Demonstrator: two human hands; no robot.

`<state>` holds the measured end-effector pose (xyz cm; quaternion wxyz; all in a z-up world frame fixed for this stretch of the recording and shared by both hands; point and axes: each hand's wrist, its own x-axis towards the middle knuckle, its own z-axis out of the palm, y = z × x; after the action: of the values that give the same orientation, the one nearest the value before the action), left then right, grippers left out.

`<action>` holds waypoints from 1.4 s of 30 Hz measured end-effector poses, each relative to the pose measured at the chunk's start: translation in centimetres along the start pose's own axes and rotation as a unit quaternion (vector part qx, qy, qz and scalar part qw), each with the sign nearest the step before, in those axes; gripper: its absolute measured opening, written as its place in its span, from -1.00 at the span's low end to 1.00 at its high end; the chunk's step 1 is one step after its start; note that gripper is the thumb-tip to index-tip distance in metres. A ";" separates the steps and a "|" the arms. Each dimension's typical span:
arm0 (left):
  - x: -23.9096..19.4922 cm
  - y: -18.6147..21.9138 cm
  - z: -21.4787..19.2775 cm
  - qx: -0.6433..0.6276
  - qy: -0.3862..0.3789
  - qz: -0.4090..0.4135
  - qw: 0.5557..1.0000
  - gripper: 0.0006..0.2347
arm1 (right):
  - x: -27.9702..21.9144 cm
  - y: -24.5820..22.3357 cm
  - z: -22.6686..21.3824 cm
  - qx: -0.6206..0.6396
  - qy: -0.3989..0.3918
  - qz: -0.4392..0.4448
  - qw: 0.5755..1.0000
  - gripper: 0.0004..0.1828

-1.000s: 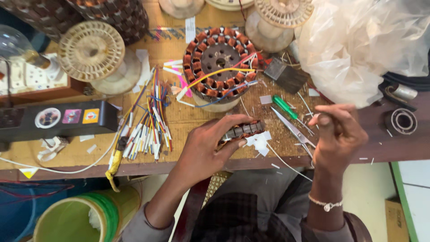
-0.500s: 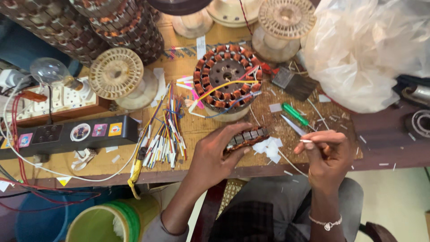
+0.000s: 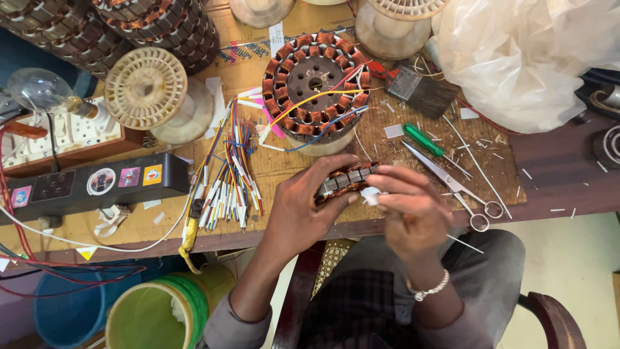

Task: The person assembles a stator by inserting small white insulating pieces into the slots of a copper-wound component. They use a screwdriver to press the pieces into place and scissors to trim excess material. The person handles multiple stators and insulating pieces throughout the process.

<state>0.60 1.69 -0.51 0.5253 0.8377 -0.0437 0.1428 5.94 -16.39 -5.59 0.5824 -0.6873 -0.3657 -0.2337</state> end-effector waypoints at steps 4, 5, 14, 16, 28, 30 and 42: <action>-0.1 -0.2 0.0 -0.002 0.014 0.014 1.000 -0.61 | -0.5 -0.3 1.2 -0.094 0.009 -0.031 0.995 -0.85; -0.2 -0.2 0.0 0.001 0.018 0.018 1.000 -0.61 | -0.6 -0.2 1.3 -0.108 0.014 -0.042 0.993 -0.85; 0.0 -0.1 0.7 0.009 0.038 0.033 0.999 -0.60 | -2.2 0.2 2.2 -0.065 0.060 0.029 0.996 -0.81; 0.0 0.1 0.7 0.004 0.037 0.020 0.999 -0.56 | -2.7 0.2 2.7 -0.032 0.071 0.049 0.996 -0.80; -0.1 -1.1 -0.4 -0.028 0.040 0.028 0.998 -0.55 | -0.5 0.1 1.5 -0.058 -0.076 -0.012 0.995 -0.82; 0.3 -0.9 -0.6 -0.042 0.052 0.008 0.998 -0.57 | 0.7 -0.3 0.8 -0.089 -0.120 -0.022 0.988 -0.84; 0.6 -0.7 -0.5 -0.032 0.024 0.064 0.997 -0.60 | 3.8 -0.9 -0.8 -0.083 -0.085 -0.027 0.993 -0.82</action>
<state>1.24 2.48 -0.76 0.5425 0.8122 -0.0892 0.1950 7.70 -16.28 -1.98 0.4834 -0.7406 -0.4119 -0.2195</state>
